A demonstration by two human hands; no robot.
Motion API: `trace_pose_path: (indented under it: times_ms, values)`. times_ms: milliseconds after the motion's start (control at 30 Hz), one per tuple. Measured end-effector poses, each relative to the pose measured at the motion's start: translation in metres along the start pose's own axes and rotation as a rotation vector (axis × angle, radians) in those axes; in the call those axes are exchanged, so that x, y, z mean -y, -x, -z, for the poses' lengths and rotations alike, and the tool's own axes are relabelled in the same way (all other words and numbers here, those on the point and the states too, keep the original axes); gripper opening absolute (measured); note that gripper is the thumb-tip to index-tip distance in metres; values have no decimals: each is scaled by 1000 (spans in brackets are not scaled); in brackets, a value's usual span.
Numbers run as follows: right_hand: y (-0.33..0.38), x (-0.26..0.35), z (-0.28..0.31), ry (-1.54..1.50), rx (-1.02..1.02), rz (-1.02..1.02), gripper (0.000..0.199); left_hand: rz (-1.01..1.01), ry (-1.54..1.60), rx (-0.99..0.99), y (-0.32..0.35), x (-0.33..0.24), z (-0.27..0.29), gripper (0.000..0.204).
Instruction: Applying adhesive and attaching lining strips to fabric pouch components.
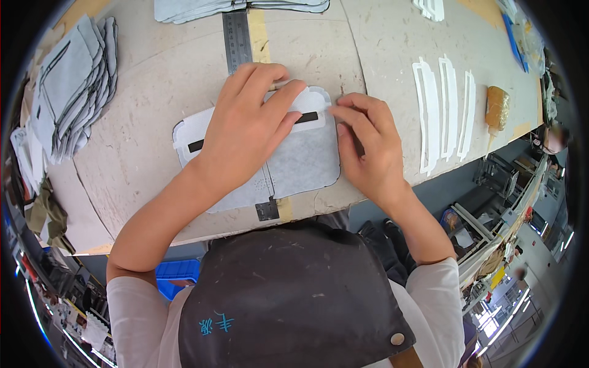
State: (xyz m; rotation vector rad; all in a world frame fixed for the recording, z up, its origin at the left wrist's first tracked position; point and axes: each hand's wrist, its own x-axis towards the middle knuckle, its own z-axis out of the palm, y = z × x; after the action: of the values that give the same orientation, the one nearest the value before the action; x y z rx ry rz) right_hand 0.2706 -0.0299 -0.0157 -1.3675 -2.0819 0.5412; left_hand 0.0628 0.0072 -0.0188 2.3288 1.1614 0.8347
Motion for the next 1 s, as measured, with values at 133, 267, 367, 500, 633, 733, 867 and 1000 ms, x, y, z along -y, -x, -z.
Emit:
trace_pose_path:
  times_ms: [133,267,367,500,633,733,867,1000]
  values:
    - [0,4,-2,-81,-42,-83,43,-38,-3,28,0,3,-1,38]
    - [4,3,-2,221,75,123,43,-29,-10,36,3,1,0,38]
    - [8,7,-3,424,91,201,43,-14,-10,32,8,1,6,39]
    - [10,16,-1,560,141,212,43,55,-97,25,22,5,19,42]
    - [4,7,2,342,94,155,40,182,-81,23,33,4,33,45]
    - [-4,6,5,72,13,-21,34,175,-51,65,31,5,38,51]
    - [-17,12,0,-35,54,-200,27,262,98,134,28,12,40,41]
    - [-24,21,3,-492,104,-556,21,383,369,149,23,8,49,16]
